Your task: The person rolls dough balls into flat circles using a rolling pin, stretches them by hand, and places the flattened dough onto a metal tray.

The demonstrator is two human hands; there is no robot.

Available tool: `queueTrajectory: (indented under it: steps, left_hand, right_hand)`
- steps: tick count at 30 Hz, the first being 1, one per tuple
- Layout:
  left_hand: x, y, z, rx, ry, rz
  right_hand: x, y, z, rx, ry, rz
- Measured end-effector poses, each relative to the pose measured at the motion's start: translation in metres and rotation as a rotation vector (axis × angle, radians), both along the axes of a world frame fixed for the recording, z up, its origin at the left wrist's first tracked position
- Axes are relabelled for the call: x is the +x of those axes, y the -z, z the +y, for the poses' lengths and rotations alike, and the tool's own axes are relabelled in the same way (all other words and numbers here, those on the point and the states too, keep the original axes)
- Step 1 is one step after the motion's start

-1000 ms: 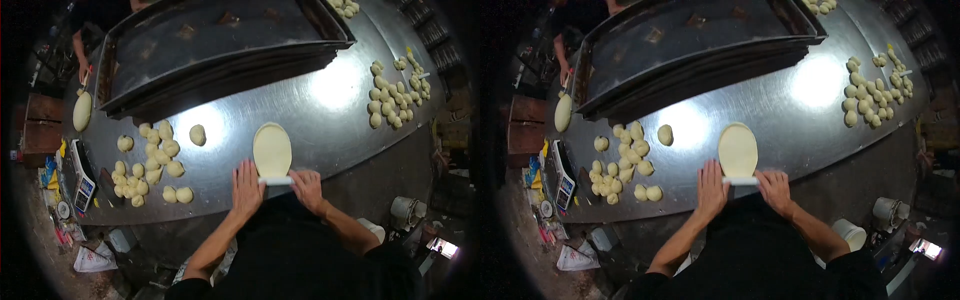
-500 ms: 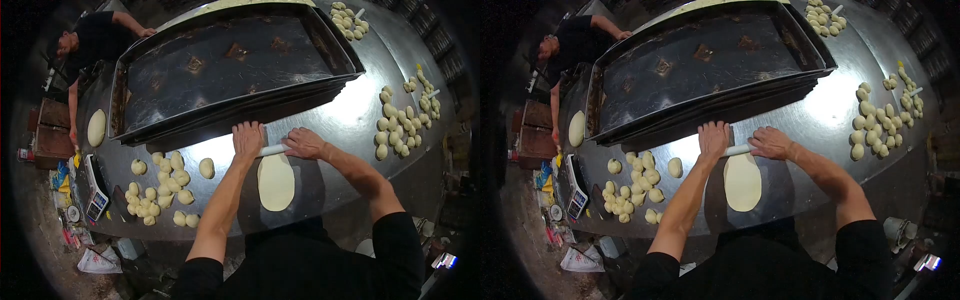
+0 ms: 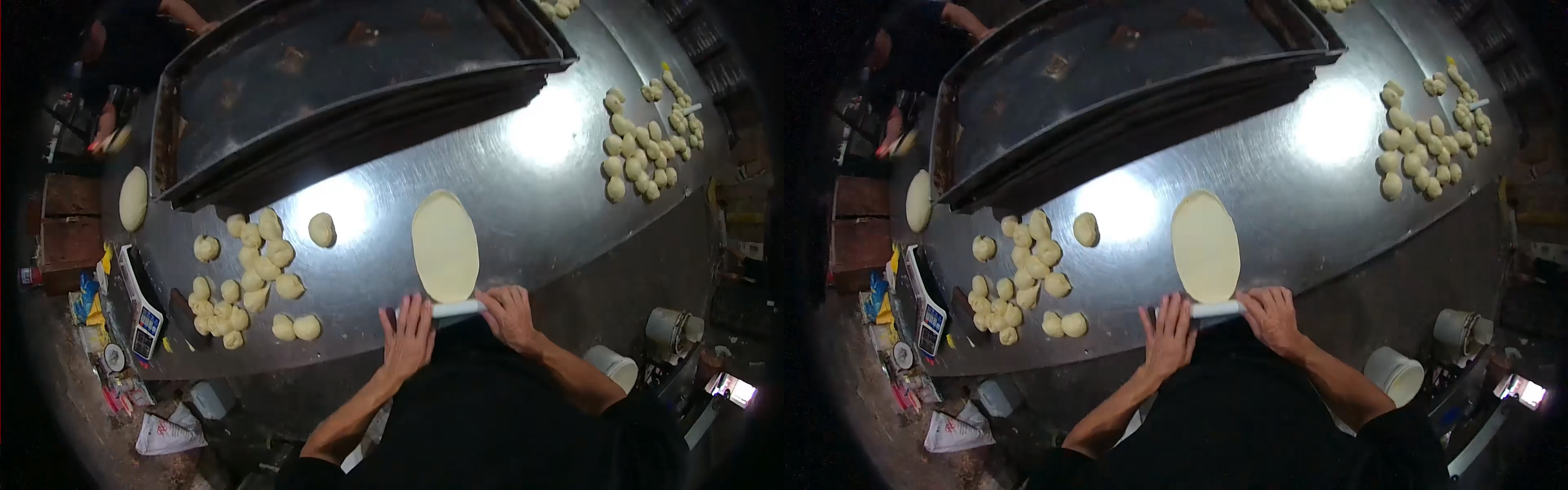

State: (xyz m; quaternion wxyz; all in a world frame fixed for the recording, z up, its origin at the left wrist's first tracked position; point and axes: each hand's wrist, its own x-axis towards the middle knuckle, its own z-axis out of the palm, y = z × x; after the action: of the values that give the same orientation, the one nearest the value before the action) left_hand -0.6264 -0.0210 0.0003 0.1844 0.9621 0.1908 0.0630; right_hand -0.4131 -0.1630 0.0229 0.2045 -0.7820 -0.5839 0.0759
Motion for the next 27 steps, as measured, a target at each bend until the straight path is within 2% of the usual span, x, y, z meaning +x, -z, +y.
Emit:
queueTrajectory:
  steps: [2, 4, 6, 9, 11, 12, 13, 14, 15, 16, 17, 18, 20, 22, 24, 25, 26, 27]
  left_hand:
    - [0.011, 0.001, 0.016, 0.047, 0.031, 0.007]
    - [0.044, 0.003, 0.042, -0.034, -0.056, -0.057]
    - [0.105, 0.010, 0.089, 0.094, -0.150, -0.068]
    - [0.191, 0.005, 0.166, 0.269, -0.214, -0.147]
    - [0.220, -0.017, 0.199, 0.283, -0.119, -0.296]
    - [0.225, -0.020, 0.210, 0.296, -0.050, -0.328]
    - [0.222, -0.015, 0.219, 0.302, -0.050, -0.333]
    - [0.208, -0.009, 0.218, 0.210, 0.027, -0.292]
    - [0.193, -0.002, 0.209, 0.110, 0.101, -0.247]
    - [0.180, 0.000, 0.197, 0.122, 0.091, -0.316]
    - [0.171, 0.000, 0.181, 0.086, 0.065, -0.258]
    - [0.167, 0.000, 0.169, 0.052, 0.039, -0.204]
    - [0.166, 0.002, 0.164, 0.073, 0.098, -0.216]
    - [0.157, 0.001, 0.158, 0.106, 0.145, -0.232]
    - [0.151, -0.004, 0.161, -0.458, 0.222, -0.325]
    - [0.148, -0.013, 0.156, -0.581, 0.174, -0.321]
    - [0.147, -0.020, 0.156, -0.561, 0.174, -0.339]
    - [0.145, -0.028, 0.157, -0.814, 0.077, -0.180]
  right_hand:
    - [0.015, -0.008, 0.009, -0.048, -0.057, 0.119]
    - [0.042, 0.001, 0.040, 0.007, -0.090, 0.047]
    - [0.074, 0.012, 0.085, 0.145, -0.008, -0.210]
    - [0.140, 0.019, 0.163, 0.178, 0.021, -0.347]
    - [0.180, 0.017, 0.206, 0.222, 0.015, -0.371]
    - [0.192, 0.010, 0.221, 0.265, 0.024, -0.369]
    - [0.197, 0.004, 0.225, 0.185, 0.031, -0.309]
    - [0.193, 0.004, 0.223, 0.183, 0.034, -0.306]
    - [0.182, 0.005, 0.213, 0.158, -0.047, -0.169]
    - [0.172, 0.007, 0.205, 0.133, -0.126, -0.035]
    - [0.157, 0.016, 0.202, 0.006, -0.227, -0.046]
    - [0.139, 0.019, 0.196, -0.004, -0.223, -0.042]
    - [0.110, 0.020, 0.187, 0.140, -0.169, -0.158]
    - [0.109, 0.009, 0.177, 0.066, -0.135, -0.094]
    - [0.124, -0.013, 0.171, -0.168, -0.186, 0.193]
    - [0.130, -0.017, 0.169, -0.187, -0.235, 0.526]
    - [0.129, -0.022, 0.165, -0.174, -0.244, 0.506]
    - [0.121, -0.035, 0.160, -0.334, -0.150, 0.776]
